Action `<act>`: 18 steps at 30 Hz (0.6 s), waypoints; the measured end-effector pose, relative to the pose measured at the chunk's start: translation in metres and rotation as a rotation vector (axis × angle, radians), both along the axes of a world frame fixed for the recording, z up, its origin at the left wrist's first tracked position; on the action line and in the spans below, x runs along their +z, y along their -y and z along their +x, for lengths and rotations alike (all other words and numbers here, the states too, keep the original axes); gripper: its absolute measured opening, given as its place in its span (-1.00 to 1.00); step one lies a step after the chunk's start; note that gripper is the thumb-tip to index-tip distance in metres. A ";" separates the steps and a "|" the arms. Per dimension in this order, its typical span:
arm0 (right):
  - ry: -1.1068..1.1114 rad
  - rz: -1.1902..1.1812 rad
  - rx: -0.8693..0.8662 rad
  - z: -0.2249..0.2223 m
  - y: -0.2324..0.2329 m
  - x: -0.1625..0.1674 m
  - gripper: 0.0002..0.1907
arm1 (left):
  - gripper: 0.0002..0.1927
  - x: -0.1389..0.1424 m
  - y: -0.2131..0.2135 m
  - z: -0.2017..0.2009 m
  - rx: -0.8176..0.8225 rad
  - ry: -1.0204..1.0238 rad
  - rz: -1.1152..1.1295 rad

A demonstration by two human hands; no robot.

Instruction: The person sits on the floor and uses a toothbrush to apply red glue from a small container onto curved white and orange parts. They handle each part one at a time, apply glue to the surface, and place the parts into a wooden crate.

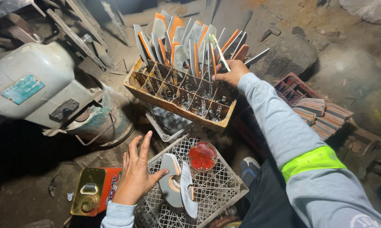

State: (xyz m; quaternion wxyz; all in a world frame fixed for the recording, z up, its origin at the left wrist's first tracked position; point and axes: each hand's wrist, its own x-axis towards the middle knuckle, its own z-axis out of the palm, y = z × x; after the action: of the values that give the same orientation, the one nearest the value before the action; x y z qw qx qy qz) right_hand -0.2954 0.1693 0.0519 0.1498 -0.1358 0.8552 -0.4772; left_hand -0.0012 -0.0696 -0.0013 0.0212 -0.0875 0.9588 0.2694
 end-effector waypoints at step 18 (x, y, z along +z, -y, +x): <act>-0.316 0.100 -0.133 0.045 -0.036 -0.015 -0.48 | 0.18 0.008 0.000 0.008 -0.009 -0.062 0.005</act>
State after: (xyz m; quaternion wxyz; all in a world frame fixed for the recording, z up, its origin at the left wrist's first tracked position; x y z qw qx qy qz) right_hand -0.2506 0.2054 0.0364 -0.0119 -0.1446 0.8980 -0.4154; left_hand 0.0068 -0.0694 0.0068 -0.0073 -0.0747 0.9587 0.2745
